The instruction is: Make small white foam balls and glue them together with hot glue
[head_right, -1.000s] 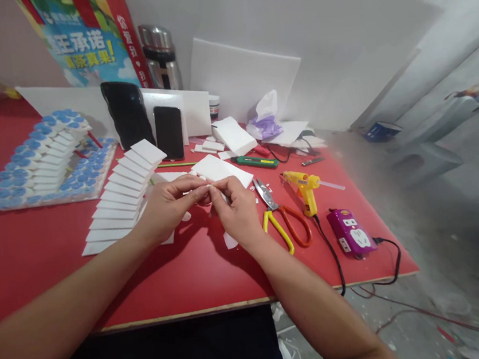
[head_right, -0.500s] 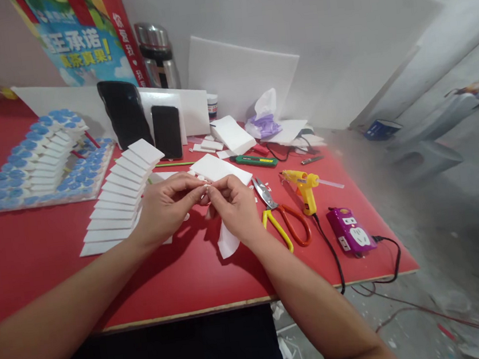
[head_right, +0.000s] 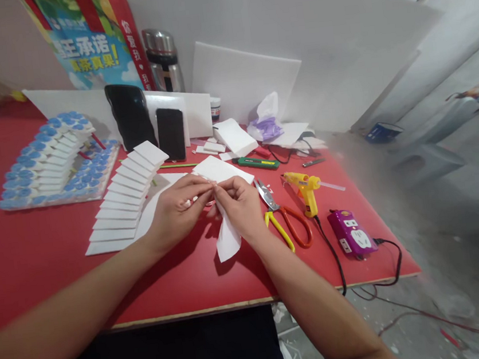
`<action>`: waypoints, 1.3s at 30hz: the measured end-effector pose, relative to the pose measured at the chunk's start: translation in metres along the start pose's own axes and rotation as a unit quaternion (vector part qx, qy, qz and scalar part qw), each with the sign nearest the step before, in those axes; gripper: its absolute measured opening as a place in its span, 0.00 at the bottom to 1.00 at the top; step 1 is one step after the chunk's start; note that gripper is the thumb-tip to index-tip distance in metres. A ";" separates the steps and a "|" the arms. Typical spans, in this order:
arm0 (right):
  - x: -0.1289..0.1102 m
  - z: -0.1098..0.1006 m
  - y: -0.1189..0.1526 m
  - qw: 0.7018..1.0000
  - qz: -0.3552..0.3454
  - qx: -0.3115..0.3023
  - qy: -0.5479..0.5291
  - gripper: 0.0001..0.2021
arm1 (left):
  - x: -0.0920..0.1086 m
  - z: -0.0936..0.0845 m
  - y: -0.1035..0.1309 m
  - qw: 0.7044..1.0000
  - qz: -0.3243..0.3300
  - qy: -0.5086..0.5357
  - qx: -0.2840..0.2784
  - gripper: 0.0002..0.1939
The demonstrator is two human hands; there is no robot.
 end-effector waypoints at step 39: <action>0.023 0.014 -0.004 0.953 0.192 -0.135 -0.192 0.16 | -0.023 -0.009 -0.006 0.980 -0.182 0.074 -0.038 0.06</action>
Point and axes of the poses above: each hand's wrist, its own y-axis away from the middle knuckle, its own z-axis out of the palm, x = y × z, the point moved 8 cm from there along -y, towards the middle knuckle, and after that the axes turned 1 degree about -x, right-handed, at the moved point
